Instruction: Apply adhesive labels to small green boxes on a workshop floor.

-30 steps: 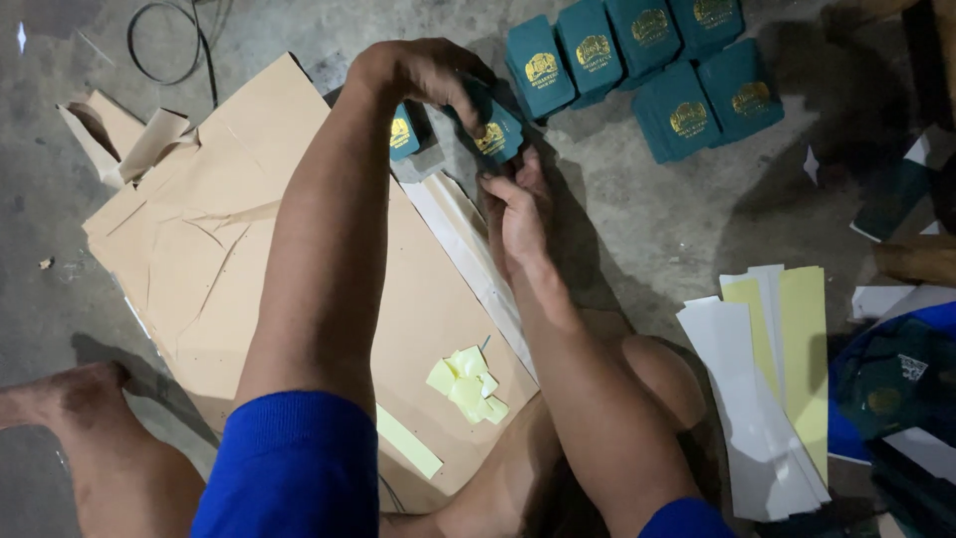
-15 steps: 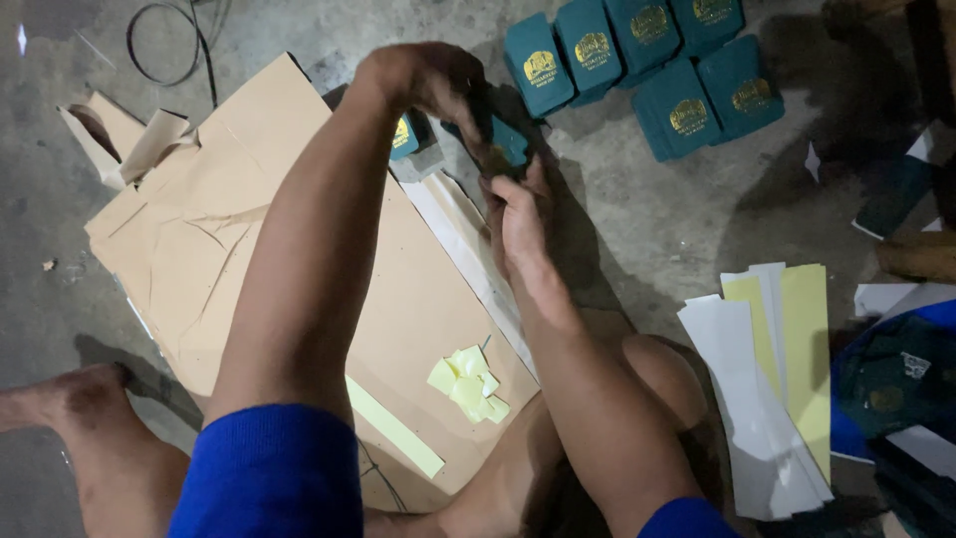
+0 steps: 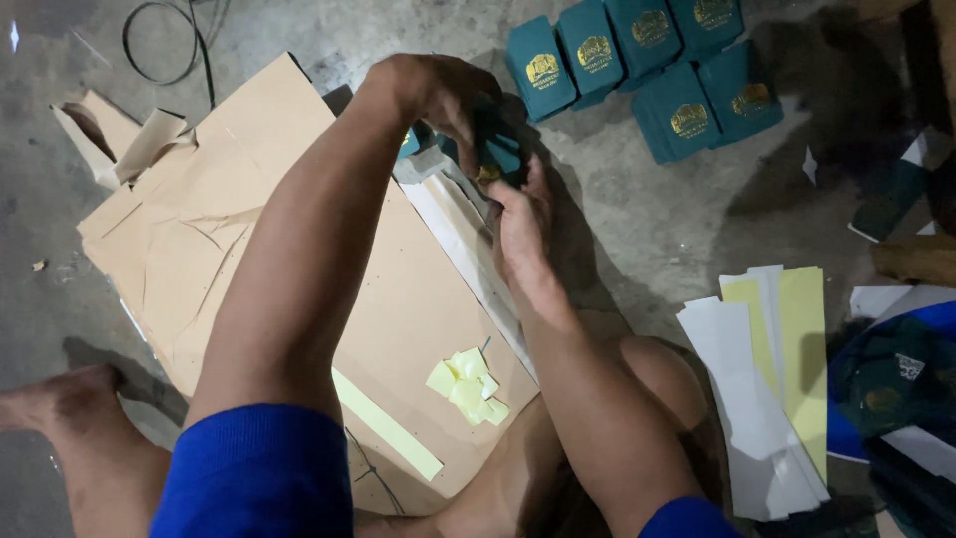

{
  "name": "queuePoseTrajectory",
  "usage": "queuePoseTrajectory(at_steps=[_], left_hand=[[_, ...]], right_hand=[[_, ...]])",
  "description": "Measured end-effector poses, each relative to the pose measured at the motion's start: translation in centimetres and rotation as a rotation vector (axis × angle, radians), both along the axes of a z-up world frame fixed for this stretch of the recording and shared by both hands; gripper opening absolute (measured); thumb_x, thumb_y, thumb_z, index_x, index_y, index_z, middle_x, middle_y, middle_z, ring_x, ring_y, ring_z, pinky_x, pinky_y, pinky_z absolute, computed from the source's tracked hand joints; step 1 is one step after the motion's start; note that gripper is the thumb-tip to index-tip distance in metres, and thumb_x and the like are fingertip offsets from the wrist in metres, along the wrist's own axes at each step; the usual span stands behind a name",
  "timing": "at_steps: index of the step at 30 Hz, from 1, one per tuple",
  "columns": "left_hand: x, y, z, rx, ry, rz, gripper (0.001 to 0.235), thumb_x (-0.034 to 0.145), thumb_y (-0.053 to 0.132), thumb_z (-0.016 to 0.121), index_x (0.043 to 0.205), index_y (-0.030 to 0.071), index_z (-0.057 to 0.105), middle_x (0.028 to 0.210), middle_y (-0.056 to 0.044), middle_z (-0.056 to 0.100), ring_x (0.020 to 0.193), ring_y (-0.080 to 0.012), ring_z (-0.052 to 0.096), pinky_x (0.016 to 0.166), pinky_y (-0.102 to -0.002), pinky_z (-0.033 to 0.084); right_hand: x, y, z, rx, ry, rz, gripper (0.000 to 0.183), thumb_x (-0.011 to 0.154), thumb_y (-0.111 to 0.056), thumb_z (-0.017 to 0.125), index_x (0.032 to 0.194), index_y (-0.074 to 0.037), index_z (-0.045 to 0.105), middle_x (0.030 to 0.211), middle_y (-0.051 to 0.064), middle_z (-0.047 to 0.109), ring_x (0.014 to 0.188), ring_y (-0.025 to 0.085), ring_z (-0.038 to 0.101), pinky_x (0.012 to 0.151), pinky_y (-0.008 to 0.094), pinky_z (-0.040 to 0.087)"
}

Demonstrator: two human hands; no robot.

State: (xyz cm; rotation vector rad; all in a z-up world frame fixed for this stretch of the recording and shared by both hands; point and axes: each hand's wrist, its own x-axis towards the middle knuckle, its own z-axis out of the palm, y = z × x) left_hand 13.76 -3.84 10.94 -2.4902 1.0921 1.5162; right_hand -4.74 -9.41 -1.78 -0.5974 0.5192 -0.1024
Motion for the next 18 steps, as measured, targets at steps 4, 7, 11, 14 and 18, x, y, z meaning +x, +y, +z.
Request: queuePoseTrajectory(at_steps=[4, 7, 11, 14, 18], left_hand=[[-0.4, 0.4, 0.3, 0.069, 0.090, 0.091, 0.076, 0.055, 0.037, 0.088, 0.128, 0.023, 0.074, 0.118, -0.008, 0.078, 0.107, -0.0284, 0.073, 0.090, -0.041, 0.056], [-1.4, 1.4, 0.1, 0.105, -0.038, -0.089, 0.064, 0.066, 0.050, 0.084, 0.114, 0.009, 0.080, 0.108, -0.015, 0.080, 0.099, -0.0346, 0.076, 0.088, -0.043, 0.058], [-3.9, 6.6, -0.4, -0.132, -0.214, -0.094, 0.079, 0.057, 0.059, 0.094, 0.110, 0.004, 0.074, 0.108, -0.019, 0.072, 0.103, -0.0380, 0.066, 0.086, -0.045, 0.054], [-8.6, 10.7, 3.0, -0.367, -0.341, 0.040, 0.075, 0.055, 0.053, 0.093, 0.111, 0.007, 0.075, 0.112, -0.017, 0.073, 0.104, -0.0399, 0.064, 0.083, -0.048, 0.053], [-16.0, 16.7, 7.1, -0.292, -0.293, 0.393, 0.080, 0.054, 0.049, 0.094, 0.119, 0.011, 0.069, 0.113, -0.015, 0.070, 0.105, -0.0354, 0.067, 0.089, -0.046, 0.054]], right_hand=[[0.1, -0.8, 3.9, -0.175, 0.020, 0.042, 0.076, 0.075, 0.010, 0.053, 0.149, -0.002, 0.045, 0.147, 0.010, 0.053, 0.136, 0.023, 0.051, 0.117, 0.034, 0.039], [-0.2, -0.7, 0.8, -0.199, 0.020, 0.052, 0.085, 0.067, 0.013, 0.045, 0.150, -0.003, 0.047, 0.142, 0.012, 0.056, 0.132, 0.028, 0.053, 0.115, 0.036, 0.040], [0.1, -0.5, -3.4, -0.334, -0.047, 0.006, 0.085, 0.065, 0.015, 0.040, 0.148, -0.001, 0.049, 0.148, 0.012, 0.053, 0.143, 0.027, 0.047, 0.121, 0.035, 0.036], [-0.5, -1.5, -1.9, -0.634, -0.012, 0.106, 0.085, 0.068, 0.016, 0.040, 0.150, -0.005, 0.048, 0.146, 0.013, 0.057, 0.142, 0.029, 0.053, 0.120, 0.038, 0.038], [-0.3, -2.3, 4.1, -1.663, -0.166, 0.365, 0.069, 0.084, 0.001, 0.061, 0.152, -0.004, 0.047, 0.156, 0.018, 0.046, 0.142, 0.038, 0.041, 0.120, 0.046, 0.032]])
